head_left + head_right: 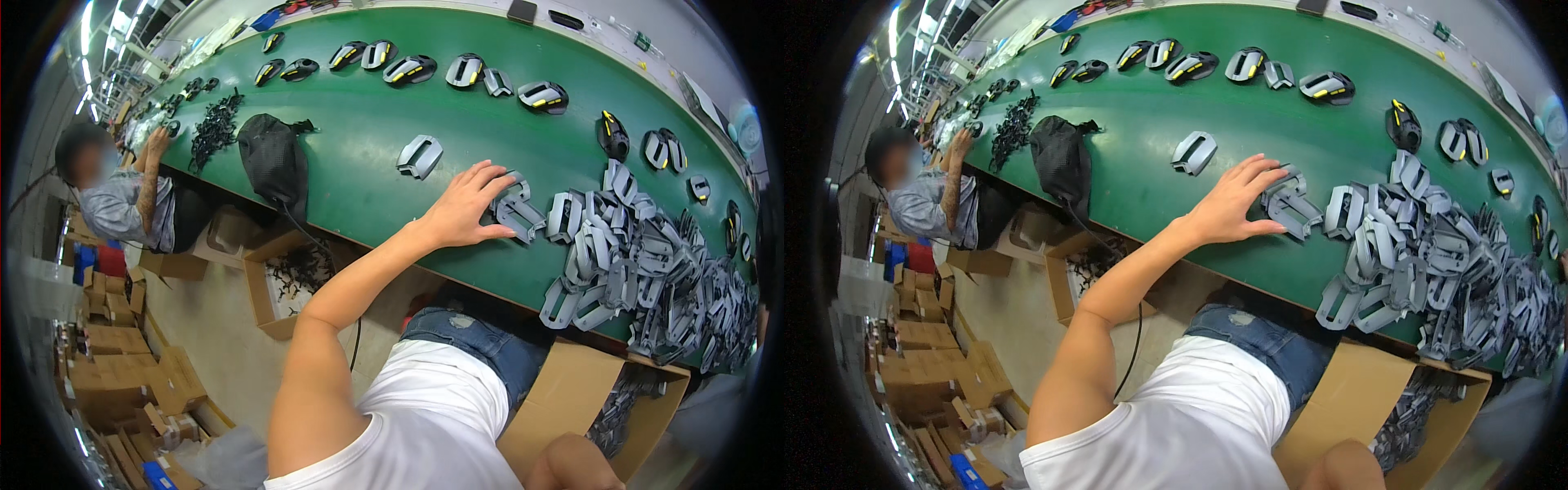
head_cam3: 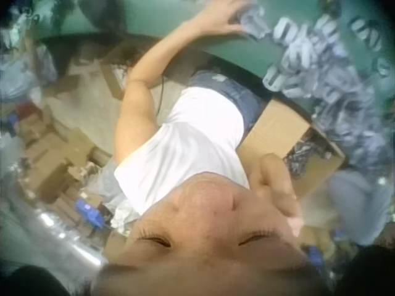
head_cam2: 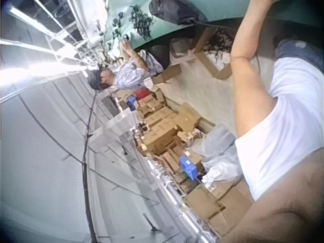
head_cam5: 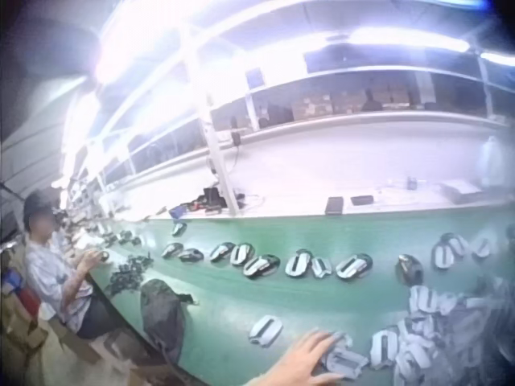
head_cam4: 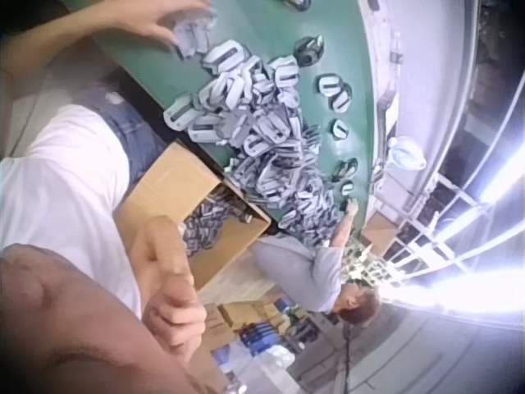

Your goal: Manually assemble and sort plastic and electronic components on a factory production line.

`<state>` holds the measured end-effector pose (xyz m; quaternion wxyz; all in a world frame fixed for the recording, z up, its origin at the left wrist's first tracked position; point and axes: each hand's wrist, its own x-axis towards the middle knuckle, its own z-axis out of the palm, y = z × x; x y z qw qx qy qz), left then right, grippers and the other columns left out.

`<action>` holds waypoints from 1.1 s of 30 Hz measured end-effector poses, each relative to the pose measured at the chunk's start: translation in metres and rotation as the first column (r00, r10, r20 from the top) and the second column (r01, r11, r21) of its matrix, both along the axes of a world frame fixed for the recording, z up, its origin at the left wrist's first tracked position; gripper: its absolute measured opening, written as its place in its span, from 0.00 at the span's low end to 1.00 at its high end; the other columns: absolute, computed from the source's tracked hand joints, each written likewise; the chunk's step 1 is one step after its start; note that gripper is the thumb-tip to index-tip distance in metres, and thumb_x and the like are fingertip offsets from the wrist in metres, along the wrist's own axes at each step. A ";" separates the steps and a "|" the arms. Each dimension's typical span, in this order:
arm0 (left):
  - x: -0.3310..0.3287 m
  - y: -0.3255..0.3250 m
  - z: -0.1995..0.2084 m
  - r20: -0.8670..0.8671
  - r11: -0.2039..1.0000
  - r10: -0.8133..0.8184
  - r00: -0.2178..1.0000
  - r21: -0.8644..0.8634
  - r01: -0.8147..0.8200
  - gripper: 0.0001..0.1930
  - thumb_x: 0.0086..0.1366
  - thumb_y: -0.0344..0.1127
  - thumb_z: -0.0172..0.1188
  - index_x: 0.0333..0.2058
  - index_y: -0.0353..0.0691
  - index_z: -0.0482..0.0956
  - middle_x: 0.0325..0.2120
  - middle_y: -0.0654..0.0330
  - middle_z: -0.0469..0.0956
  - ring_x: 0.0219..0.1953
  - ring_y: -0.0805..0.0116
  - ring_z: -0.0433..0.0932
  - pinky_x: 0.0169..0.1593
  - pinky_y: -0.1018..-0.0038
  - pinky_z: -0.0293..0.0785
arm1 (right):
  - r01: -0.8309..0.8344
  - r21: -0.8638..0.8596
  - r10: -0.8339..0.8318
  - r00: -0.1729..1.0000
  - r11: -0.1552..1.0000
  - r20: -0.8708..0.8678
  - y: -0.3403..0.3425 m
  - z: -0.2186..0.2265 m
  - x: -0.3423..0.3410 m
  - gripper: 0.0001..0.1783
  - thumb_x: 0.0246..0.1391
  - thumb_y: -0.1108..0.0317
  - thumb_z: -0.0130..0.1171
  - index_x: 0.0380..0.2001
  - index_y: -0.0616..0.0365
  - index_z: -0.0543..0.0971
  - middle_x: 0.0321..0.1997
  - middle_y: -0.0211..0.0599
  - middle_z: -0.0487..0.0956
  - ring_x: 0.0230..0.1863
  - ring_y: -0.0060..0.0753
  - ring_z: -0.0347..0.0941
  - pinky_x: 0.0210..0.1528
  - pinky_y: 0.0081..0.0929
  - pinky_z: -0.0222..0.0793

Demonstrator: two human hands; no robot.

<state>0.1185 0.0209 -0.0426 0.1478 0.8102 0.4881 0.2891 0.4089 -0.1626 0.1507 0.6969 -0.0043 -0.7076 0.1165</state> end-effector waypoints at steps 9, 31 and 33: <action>0.012 -0.005 0.003 -0.194 0.977 -0.074 0.978 0.182 0.110 0.18 0.48 0.44 0.66 0.38 0.49 0.76 0.56 0.60 0.62 0.64 0.51 0.51 0.62 0.51 0.47 | -0.295 -0.332 0.391 0.878 0.896 0.276 0.010 0.004 0.055 0.07 0.46 0.72 0.53 0.22 0.57 0.65 0.15 0.30 0.67 0.16 0.21 0.63 0.19 0.16 0.59; 0.102 -0.060 0.057 0.936 0.681 0.216 0.277 -0.348 0.644 0.15 0.61 0.33 0.58 0.44 0.34 0.67 0.31 0.62 0.76 0.34 0.78 0.72 0.40 0.81 0.69 | -0.031 -0.992 -0.041 0.998 0.122 -0.037 0.069 -0.130 -0.018 0.13 0.50 0.76 0.59 0.38 0.68 0.71 0.35 0.38 0.77 0.37 0.23 0.74 0.42 0.20 0.70; 0.108 -0.067 0.051 0.912 0.647 0.265 0.313 -0.409 0.644 0.11 0.63 0.32 0.54 0.41 0.34 0.68 0.30 0.63 0.75 0.33 0.79 0.71 0.39 0.82 0.67 | -0.153 -0.979 -0.086 0.982 0.137 -0.166 0.064 -0.141 -0.022 0.12 0.51 0.76 0.59 0.38 0.69 0.71 0.35 0.39 0.77 0.37 0.22 0.74 0.42 0.20 0.70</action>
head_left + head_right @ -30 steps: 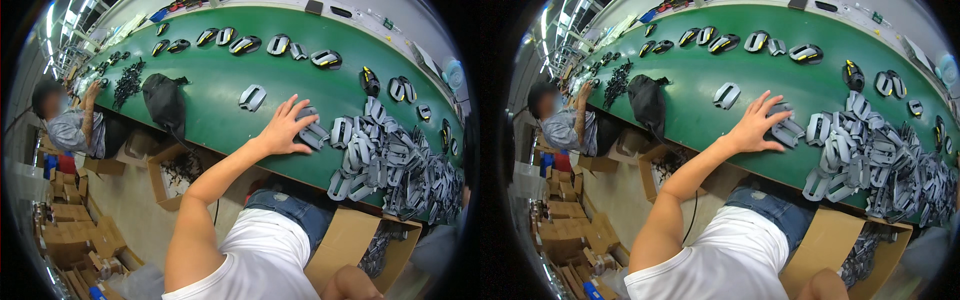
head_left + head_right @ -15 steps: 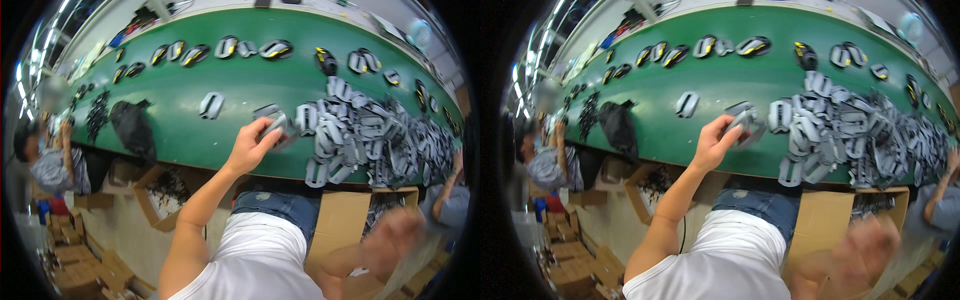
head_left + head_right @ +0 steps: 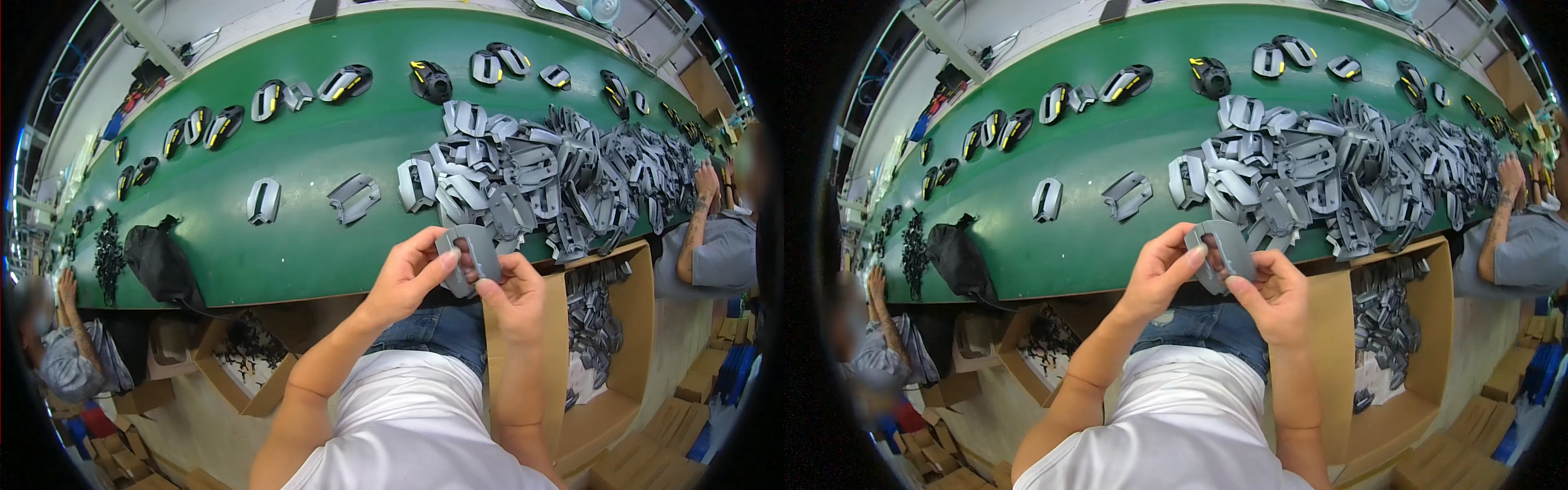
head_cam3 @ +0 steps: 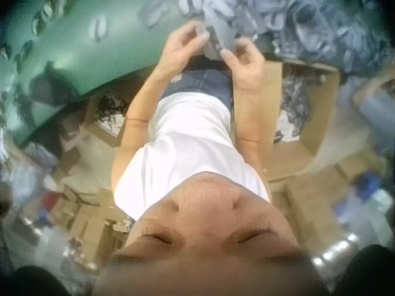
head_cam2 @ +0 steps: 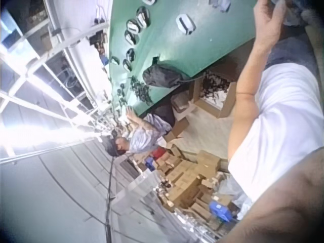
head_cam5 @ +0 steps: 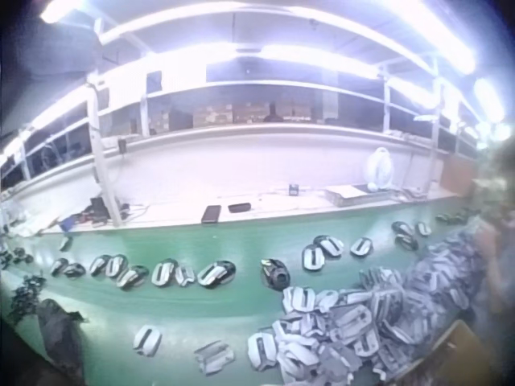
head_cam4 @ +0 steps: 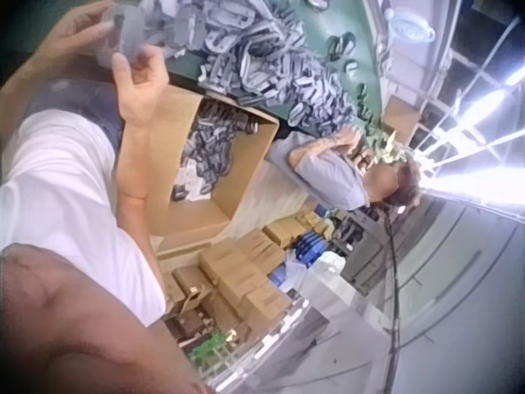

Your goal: Manually assemble and sort plastic and electronic components on a factory production line.

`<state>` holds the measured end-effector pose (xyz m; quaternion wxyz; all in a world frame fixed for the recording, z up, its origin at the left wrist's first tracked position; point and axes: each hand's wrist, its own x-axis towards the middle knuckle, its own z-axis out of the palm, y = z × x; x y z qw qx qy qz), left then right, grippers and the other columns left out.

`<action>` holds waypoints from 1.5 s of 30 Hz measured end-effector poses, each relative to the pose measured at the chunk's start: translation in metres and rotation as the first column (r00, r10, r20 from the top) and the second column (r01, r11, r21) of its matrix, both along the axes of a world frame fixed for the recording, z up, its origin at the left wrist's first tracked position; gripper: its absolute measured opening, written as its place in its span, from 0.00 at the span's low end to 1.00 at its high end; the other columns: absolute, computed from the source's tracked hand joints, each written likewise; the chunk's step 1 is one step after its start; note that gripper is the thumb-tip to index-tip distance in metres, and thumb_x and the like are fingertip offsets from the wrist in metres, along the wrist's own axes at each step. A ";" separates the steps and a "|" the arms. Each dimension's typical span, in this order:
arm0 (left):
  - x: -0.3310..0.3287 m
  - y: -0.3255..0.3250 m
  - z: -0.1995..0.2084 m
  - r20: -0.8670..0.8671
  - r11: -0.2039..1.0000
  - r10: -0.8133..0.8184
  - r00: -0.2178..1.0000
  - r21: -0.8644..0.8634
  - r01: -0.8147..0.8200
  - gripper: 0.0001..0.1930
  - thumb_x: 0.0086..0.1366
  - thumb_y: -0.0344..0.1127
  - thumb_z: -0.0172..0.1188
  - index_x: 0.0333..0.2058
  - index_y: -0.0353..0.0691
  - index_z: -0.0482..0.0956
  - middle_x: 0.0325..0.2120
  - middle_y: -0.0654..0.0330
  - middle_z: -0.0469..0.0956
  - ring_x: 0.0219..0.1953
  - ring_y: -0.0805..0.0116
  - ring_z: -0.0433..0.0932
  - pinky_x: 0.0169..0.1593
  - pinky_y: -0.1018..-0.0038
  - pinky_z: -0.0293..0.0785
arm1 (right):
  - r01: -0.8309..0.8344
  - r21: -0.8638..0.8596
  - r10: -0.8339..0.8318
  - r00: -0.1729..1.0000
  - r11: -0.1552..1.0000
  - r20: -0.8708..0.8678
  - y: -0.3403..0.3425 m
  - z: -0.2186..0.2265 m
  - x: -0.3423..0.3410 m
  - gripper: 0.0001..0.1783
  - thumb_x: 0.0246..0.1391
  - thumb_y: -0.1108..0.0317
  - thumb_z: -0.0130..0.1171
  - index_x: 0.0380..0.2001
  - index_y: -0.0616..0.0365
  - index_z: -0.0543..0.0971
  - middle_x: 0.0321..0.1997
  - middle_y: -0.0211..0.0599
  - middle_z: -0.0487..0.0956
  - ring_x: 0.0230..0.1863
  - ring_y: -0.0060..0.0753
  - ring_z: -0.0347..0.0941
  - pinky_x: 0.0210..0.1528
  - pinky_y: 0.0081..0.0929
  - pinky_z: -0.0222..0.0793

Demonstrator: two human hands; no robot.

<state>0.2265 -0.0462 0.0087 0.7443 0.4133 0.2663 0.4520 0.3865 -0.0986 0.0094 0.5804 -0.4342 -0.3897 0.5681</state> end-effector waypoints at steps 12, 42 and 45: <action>0.012 -0.002 0.011 -0.211 0.975 -0.188 0.959 0.080 0.208 0.17 0.68 0.38 0.47 0.21 0.35 0.69 0.11 0.67 0.68 0.13 0.82 0.64 0.18 0.82 0.58 | -0.018 0.263 -0.121 0.858 0.965 0.500 0.001 0.008 -0.005 0.14 0.58 0.68 0.48 0.21 0.64 0.69 0.15 0.40 0.66 0.14 0.32 0.61 0.18 0.27 0.55; 0.039 -0.017 0.001 -0.261 0.866 0.349 0.900 0.456 -0.203 0.11 0.69 0.36 0.42 0.30 0.35 0.65 0.14 0.66 0.65 0.14 0.83 0.60 0.17 0.84 0.56 | 0.227 0.410 -0.381 0.858 0.883 0.344 0.011 0.002 -0.019 0.14 0.59 0.69 0.46 0.20 0.63 0.66 0.14 0.33 0.65 0.15 0.22 0.59 0.17 0.20 0.54; 0.040 -0.017 0.003 -0.282 0.843 0.365 0.887 0.504 -0.187 0.11 0.69 0.36 0.42 0.29 0.35 0.65 0.13 0.67 0.65 0.13 0.83 0.59 0.17 0.83 0.55 | 0.216 0.423 -0.377 0.859 0.880 0.346 0.011 0.002 -0.019 0.15 0.59 0.69 0.45 0.20 0.63 0.66 0.14 0.32 0.65 0.14 0.21 0.57 0.17 0.20 0.54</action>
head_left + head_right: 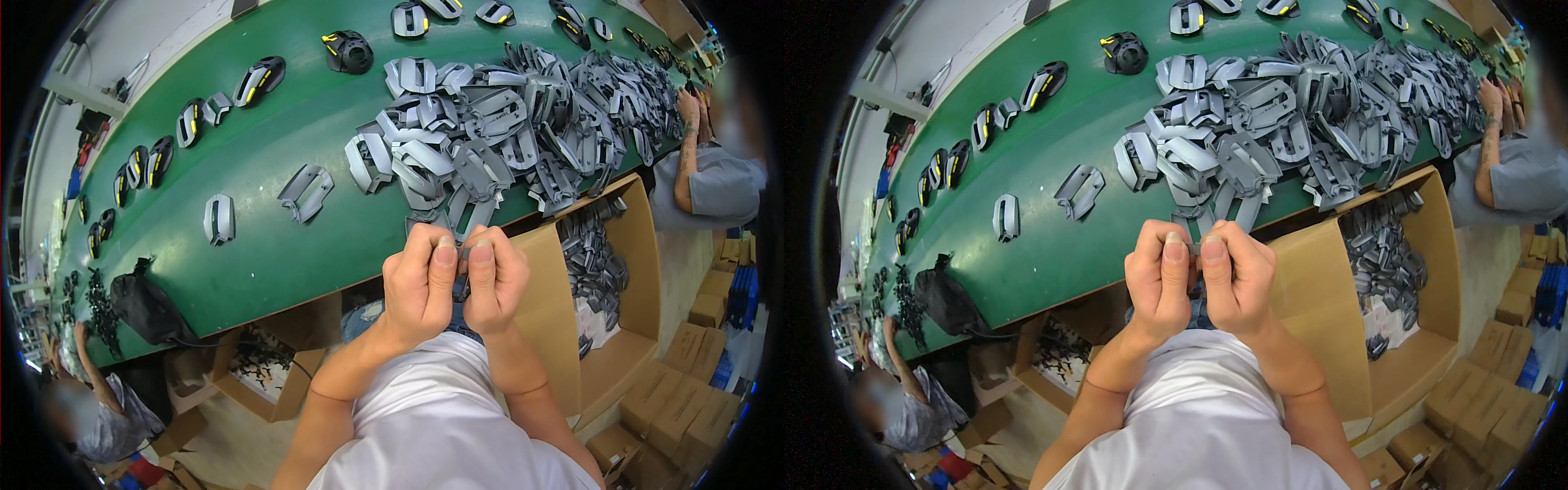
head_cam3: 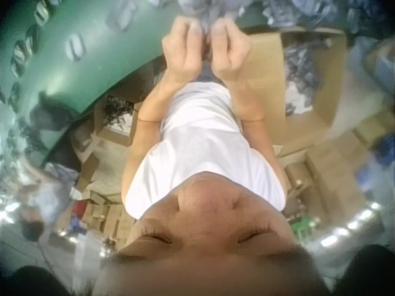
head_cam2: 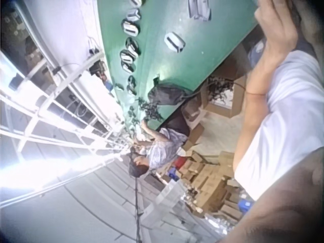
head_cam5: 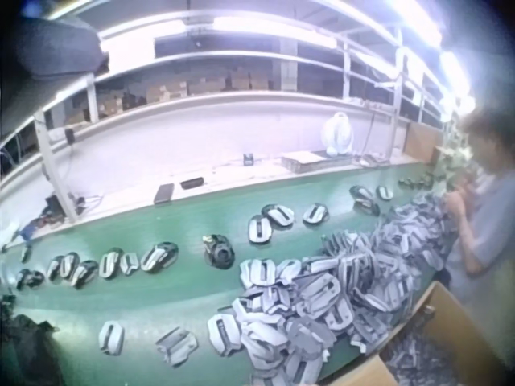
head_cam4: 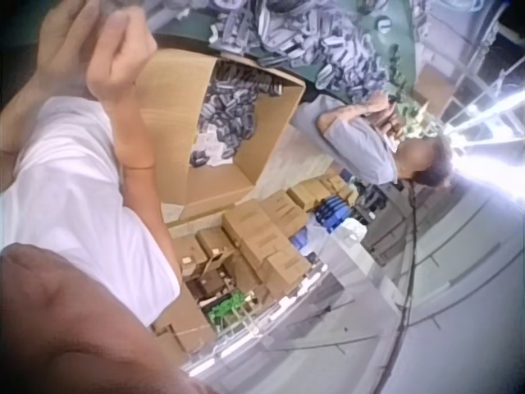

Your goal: Manually assemble and sort plastic and electronic components on a factory production line.

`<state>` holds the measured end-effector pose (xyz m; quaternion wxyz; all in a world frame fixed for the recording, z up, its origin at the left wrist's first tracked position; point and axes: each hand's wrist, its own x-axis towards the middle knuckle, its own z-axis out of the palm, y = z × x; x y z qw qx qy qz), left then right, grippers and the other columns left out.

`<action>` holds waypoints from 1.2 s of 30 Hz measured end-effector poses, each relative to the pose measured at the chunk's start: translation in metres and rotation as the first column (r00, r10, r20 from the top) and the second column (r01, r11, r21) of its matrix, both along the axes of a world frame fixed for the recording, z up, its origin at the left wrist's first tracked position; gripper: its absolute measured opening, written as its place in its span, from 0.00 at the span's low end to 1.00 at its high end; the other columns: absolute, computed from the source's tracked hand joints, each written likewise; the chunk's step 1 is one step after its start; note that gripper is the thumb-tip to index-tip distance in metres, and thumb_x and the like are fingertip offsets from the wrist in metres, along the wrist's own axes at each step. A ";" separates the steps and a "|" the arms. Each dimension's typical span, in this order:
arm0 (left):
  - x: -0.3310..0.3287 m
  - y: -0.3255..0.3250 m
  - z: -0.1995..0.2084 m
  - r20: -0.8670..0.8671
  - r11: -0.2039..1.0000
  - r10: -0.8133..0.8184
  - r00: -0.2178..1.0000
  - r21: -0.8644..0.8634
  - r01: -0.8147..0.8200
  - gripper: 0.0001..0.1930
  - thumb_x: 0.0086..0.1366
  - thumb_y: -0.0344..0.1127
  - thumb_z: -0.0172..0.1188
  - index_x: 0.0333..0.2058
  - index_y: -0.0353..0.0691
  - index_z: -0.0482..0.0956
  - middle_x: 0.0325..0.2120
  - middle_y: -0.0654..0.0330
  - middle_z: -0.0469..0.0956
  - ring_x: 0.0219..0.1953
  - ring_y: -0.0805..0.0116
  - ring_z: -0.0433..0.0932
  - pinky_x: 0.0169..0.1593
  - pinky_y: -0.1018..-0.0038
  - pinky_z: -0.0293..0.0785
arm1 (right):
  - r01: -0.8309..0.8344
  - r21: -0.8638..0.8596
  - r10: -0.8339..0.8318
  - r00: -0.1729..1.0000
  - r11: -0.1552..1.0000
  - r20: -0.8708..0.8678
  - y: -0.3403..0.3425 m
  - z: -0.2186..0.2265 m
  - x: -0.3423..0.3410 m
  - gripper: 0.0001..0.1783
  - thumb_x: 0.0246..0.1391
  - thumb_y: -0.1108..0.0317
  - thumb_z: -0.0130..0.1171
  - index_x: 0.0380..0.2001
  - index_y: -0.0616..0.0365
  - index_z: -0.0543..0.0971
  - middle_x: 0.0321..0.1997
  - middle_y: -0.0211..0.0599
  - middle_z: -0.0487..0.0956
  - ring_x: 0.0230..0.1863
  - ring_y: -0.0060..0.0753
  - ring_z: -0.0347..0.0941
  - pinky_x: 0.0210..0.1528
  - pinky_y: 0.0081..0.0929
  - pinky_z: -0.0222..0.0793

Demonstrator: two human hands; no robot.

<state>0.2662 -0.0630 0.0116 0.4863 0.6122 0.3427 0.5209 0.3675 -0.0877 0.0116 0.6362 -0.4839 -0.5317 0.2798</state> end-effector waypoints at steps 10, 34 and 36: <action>0.000 -0.001 0.003 0.057 0.996 -0.071 0.996 -0.058 0.075 0.14 0.69 0.38 0.41 0.26 0.36 0.66 0.10 0.68 0.63 0.12 0.83 0.59 0.16 0.83 0.53 | -0.003 0.018 0.002 1.000 1.000 0.015 -0.002 -0.001 0.000 0.15 0.59 0.69 0.45 0.19 0.62 0.65 0.14 0.32 0.64 0.14 0.22 0.56 0.16 0.20 0.51; -0.004 0.001 -0.001 0.022 0.999 -0.050 0.998 0.001 0.050 0.14 0.70 0.37 0.40 0.27 0.35 0.66 0.11 0.67 0.64 0.11 0.82 0.59 0.16 0.81 0.54 | -0.027 0.020 0.023 0.988 0.999 0.153 0.000 0.004 0.000 0.14 0.59 0.69 0.46 0.19 0.62 0.66 0.13 0.33 0.63 0.13 0.26 0.59 0.15 0.25 0.53; -0.001 0.006 -0.006 0.015 0.997 -0.074 0.997 -0.029 0.074 0.13 0.69 0.34 0.42 0.26 0.35 0.66 0.11 0.63 0.65 0.12 0.78 0.61 0.17 0.79 0.57 | 0.005 0.152 -0.071 0.899 0.988 0.432 0.002 0.006 0.003 0.14 0.58 0.70 0.47 0.19 0.61 0.67 0.13 0.34 0.64 0.12 0.28 0.59 0.15 0.25 0.55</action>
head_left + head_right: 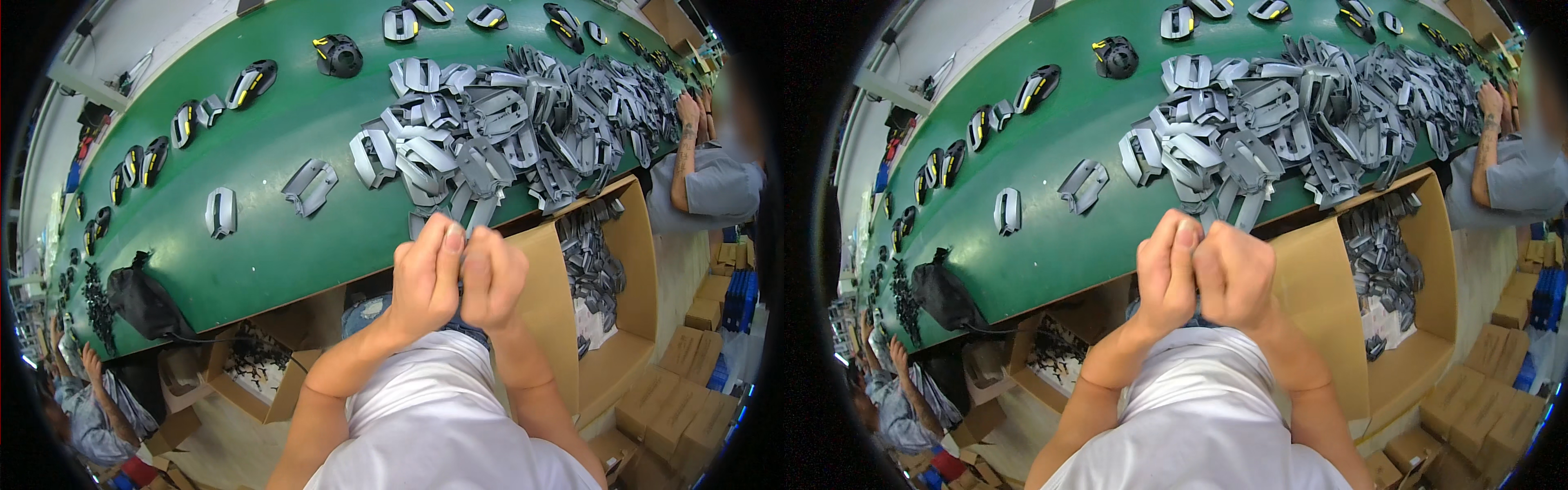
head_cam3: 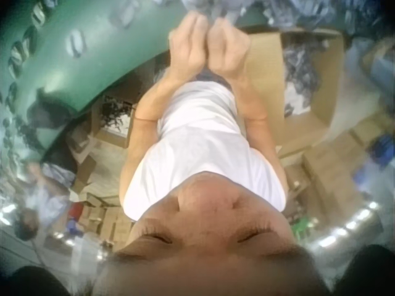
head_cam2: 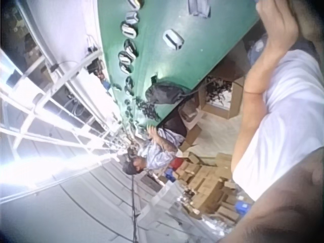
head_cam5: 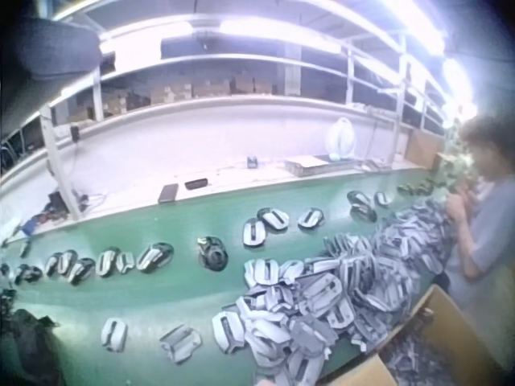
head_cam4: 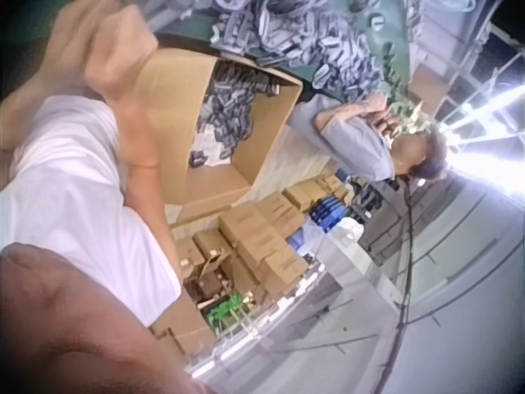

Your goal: Manually assemble and sort plastic and electronic components on a factory production line.

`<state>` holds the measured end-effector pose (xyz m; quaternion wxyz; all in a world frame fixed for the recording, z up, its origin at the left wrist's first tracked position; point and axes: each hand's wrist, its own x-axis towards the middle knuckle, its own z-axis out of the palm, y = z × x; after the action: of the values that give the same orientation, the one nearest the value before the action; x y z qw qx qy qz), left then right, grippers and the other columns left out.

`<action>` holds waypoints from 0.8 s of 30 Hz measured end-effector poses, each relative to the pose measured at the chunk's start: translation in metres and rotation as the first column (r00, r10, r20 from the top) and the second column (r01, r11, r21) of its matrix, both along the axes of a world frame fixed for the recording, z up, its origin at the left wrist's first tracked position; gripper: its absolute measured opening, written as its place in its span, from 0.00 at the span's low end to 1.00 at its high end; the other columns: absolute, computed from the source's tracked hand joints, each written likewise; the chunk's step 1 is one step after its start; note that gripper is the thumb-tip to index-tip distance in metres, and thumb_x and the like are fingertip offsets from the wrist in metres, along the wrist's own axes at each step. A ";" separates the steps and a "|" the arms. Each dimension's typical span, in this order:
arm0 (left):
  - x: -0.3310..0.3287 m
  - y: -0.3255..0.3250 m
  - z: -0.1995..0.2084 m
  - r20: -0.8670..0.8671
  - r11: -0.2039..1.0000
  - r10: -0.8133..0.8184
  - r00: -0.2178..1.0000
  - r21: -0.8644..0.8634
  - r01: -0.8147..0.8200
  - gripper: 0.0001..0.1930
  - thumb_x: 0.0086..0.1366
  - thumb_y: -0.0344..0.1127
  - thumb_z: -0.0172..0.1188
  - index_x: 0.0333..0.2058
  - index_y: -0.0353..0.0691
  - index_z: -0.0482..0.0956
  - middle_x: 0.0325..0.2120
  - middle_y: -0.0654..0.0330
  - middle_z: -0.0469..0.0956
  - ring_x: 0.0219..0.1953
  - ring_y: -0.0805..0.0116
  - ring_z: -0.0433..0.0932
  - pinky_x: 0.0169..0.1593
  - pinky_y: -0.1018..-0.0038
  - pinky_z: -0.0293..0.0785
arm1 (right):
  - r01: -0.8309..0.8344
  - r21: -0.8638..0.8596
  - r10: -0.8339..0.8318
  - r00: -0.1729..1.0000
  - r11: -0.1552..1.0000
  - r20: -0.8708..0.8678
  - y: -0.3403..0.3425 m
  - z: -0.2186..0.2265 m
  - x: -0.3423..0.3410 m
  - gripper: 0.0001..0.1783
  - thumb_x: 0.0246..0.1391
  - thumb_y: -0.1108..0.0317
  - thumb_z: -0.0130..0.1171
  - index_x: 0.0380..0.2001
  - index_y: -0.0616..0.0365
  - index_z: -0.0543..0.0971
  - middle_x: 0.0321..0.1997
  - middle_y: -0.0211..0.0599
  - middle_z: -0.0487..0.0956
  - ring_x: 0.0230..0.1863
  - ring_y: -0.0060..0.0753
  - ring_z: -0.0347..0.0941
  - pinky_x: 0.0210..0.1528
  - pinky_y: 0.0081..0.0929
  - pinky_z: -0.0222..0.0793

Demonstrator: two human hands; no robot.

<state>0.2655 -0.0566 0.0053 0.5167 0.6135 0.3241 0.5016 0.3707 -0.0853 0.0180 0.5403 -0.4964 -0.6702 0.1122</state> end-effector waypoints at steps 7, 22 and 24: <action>0.007 -0.009 0.003 0.066 0.996 0.000 0.998 -0.089 0.006 0.12 0.68 0.34 0.43 0.26 0.34 0.66 0.12 0.62 0.65 0.12 0.78 0.62 0.17 0.80 0.58 | -0.025 -0.020 0.019 0.959 0.999 -0.282 -0.006 -0.014 0.003 0.15 0.59 0.68 0.45 0.19 0.62 0.66 0.13 0.34 0.65 0.12 0.27 0.58 0.15 0.25 0.53; 0.010 -0.005 -0.006 -0.125 0.941 0.188 0.974 0.308 -0.142 0.08 0.64 0.27 0.48 0.25 0.33 0.69 0.12 0.59 0.67 0.11 0.67 0.67 0.17 0.75 0.62 | -0.053 -0.110 -0.010 0.864 0.993 -0.504 -0.003 -0.026 -0.003 0.17 0.62 0.65 0.41 0.19 0.61 0.63 0.15 0.29 0.61 0.17 0.18 0.51 0.18 0.21 0.48; 0.009 -0.005 -0.013 -0.111 0.936 0.186 0.976 0.323 -0.141 0.07 0.64 0.27 0.49 0.26 0.32 0.69 0.12 0.59 0.68 0.11 0.67 0.67 0.17 0.75 0.62 | -0.034 -0.194 -0.073 0.852 0.980 -0.519 -0.009 -0.027 -0.006 0.17 0.62 0.65 0.41 0.19 0.60 0.63 0.16 0.27 0.59 0.18 0.16 0.50 0.19 0.19 0.47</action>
<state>0.2743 -0.0617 -0.0074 0.3454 0.6921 0.3257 0.5438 0.3642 -0.0940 -0.0089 0.6517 -0.5048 -0.4782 0.3029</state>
